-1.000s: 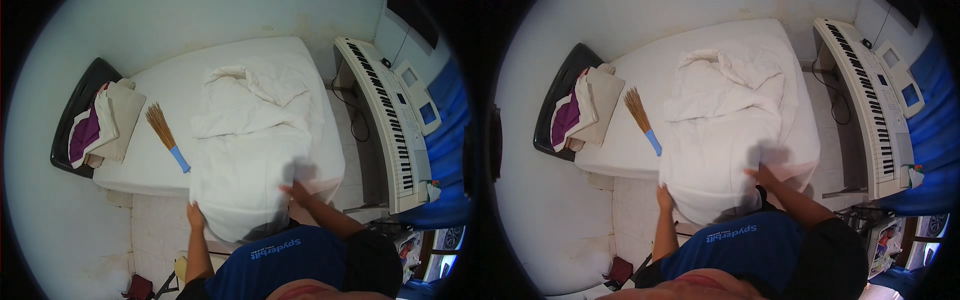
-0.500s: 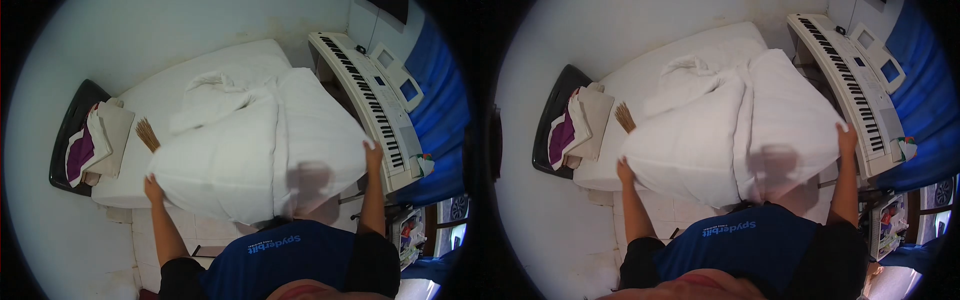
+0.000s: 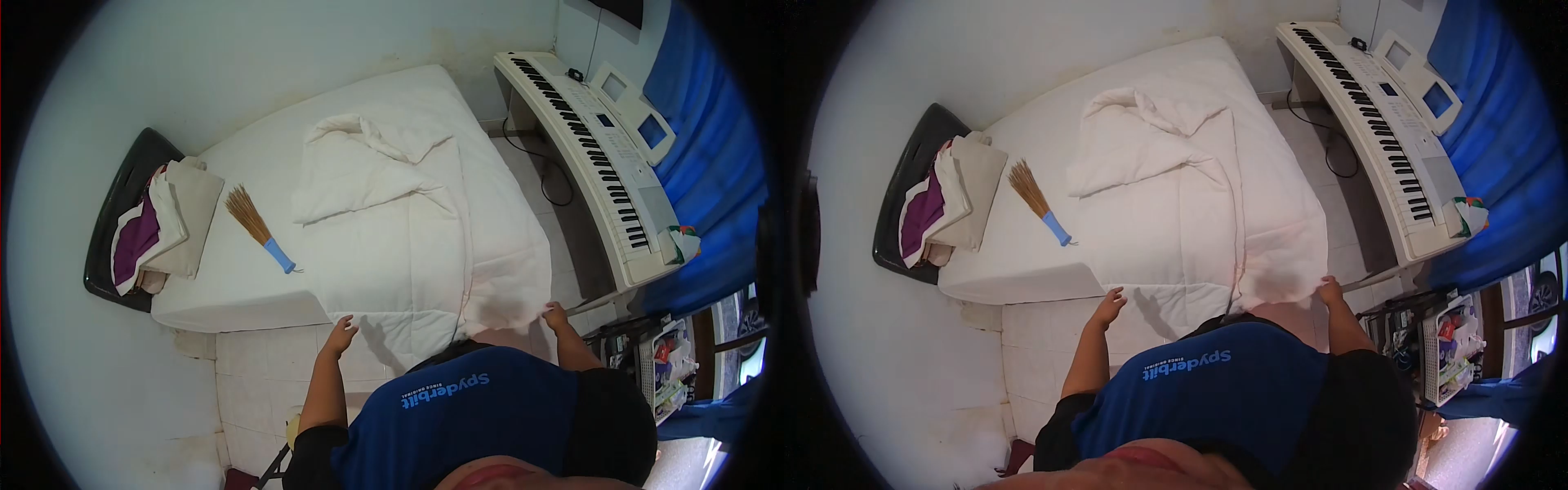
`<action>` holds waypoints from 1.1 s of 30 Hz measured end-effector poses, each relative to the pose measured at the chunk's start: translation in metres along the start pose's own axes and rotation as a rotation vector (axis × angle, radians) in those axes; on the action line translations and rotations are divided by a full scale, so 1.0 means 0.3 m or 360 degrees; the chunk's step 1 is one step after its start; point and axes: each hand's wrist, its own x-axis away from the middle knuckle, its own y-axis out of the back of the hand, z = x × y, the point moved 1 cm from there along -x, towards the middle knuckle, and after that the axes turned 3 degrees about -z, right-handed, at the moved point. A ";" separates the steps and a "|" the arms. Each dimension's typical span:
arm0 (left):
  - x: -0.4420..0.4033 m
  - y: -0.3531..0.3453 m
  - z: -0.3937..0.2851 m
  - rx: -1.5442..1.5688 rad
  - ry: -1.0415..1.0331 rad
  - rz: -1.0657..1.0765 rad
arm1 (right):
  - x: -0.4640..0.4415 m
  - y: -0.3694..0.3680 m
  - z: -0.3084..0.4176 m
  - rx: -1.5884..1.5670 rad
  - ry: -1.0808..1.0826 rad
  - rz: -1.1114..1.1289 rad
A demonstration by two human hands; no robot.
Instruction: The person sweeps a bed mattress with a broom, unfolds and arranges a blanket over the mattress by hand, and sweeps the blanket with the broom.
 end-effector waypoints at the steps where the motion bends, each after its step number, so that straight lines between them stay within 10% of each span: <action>1: 0.000 -0.007 0.017 0.0002 -0.0007 0.0013 | 0.022 0.010 -0.018 -0.0052 -0.0071 0.0271; 7: 0.045 -0.077 0.125 0.0366 0.0099 0.0046 | 0.139 0.006 -0.192 0.0112 -0.0150 0.1071; 23: 0.182 -0.558 -0.214 0.0566 0.0405 0.0338 | -0.195 0.093 0.005 0.0044 0.0467 0.1162; 33: 0.018 -0.839 -0.504 0.0231 -0.0186 0.0482 | -0.386 0.360 -0.140 -0.0620 -0.0146 0.1118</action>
